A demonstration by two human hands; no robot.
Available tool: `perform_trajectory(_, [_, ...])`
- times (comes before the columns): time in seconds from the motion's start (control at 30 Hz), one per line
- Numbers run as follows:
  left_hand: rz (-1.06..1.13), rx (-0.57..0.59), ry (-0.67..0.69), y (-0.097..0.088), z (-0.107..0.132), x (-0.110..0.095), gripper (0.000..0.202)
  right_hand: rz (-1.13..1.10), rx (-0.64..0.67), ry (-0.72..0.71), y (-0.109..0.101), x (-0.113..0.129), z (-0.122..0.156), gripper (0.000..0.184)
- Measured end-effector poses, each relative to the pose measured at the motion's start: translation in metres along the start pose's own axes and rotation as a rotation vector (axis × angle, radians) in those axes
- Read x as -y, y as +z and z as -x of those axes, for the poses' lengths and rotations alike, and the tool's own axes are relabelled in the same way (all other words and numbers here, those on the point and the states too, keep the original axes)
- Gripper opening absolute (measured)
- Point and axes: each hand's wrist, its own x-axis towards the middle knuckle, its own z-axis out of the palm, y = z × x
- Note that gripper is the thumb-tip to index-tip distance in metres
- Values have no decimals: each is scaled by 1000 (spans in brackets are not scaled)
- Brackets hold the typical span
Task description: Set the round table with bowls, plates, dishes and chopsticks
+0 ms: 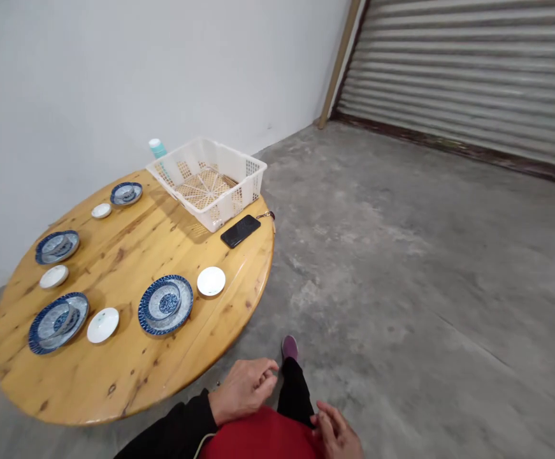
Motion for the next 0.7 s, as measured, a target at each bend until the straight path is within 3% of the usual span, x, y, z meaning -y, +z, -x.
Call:
perform_trajectory(0.2, [165, -278, -177, -21, -53, -8, 27, -48, 180, -48, -20, 55, -113, 52])
perform_trajectory(0.37, [232, -428, -306, -27, -86, -21, 32, -26, 302, -99, -28, 114, -188, 50])
perform_trajectory(0.53, [248, -563, -405, -21, -91, -18, 33, 92, 438, -249, -11, 177, -240, 46])
perform_trajectory(0.7, [222, -719, -477, -27, -81, 0, 33, 156, 503, -445, 21, 245, -269, 45])
